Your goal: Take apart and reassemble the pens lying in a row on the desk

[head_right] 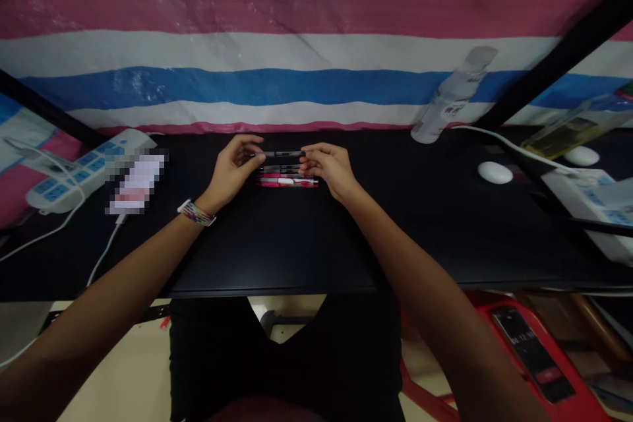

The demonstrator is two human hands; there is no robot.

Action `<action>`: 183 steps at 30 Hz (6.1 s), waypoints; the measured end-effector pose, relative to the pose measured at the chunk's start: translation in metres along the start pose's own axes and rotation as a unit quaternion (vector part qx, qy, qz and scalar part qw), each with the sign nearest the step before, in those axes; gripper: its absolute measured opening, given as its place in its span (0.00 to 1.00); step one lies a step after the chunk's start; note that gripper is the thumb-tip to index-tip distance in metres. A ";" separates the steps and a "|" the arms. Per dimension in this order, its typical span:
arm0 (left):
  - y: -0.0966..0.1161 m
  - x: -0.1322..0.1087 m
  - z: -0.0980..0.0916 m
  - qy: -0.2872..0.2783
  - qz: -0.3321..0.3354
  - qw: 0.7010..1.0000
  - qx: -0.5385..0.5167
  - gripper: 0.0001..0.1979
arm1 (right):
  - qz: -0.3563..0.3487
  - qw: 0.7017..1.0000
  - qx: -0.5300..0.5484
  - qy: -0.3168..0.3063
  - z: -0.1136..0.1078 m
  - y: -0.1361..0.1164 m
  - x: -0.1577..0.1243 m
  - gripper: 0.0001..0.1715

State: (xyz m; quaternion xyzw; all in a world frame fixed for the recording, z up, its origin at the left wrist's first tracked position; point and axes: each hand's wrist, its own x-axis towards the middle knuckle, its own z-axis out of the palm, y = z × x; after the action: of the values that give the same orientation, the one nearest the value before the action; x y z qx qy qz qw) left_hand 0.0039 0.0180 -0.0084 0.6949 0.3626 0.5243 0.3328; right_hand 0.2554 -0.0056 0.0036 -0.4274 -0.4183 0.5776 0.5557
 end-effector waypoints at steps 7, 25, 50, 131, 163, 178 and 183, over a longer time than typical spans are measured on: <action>-0.003 0.000 -0.001 0.001 0.020 1.000 0.001 0.19 | -0.004 1.000 0.000 0.001 -0.003 0.004 0.003 0.04; 0.014 -0.002 0.000 -0.009 0.022 0.999 0.028 0.09 | 0.001 1.000 0.004 0.012 -0.002 0.001 0.001 0.05; 0.016 -0.003 0.001 -0.009 -0.011 1.000 0.016 0.09 | 0.015 1.000 0.026 0.008 -0.001 -0.004 0.000 0.09; 0.019 -0.003 0.008 0.026 -0.064 0.995 -0.068 0.13 | 0.086 0.947 0.307 -0.025 0.002 -0.001 -0.004 0.13; 0.021 -0.003 0.008 0.022 -0.079 0.994 -0.071 0.11 | 0.070 0.940 0.334 -0.027 0.005 -0.002 -0.007 0.15; 0.021 -0.003 0.008 0.023 -0.082 0.994 -0.071 0.13 | 0.074 0.951 0.301 0.000 0.009 -0.004 -0.007 0.15; 0.021 -0.003 0.008 0.025 -0.082 0.994 -0.074 0.13 | 0.083 0.949 0.303 0.004 0.009 -0.007 -0.008 0.13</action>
State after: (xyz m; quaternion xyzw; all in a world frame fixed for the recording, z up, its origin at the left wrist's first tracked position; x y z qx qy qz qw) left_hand 0.0149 0.0043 0.0062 0.6229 0.3867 0.5376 0.4165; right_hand 0.2491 -0.0136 0.0130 -0.2741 -0.1850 0.7194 0.6108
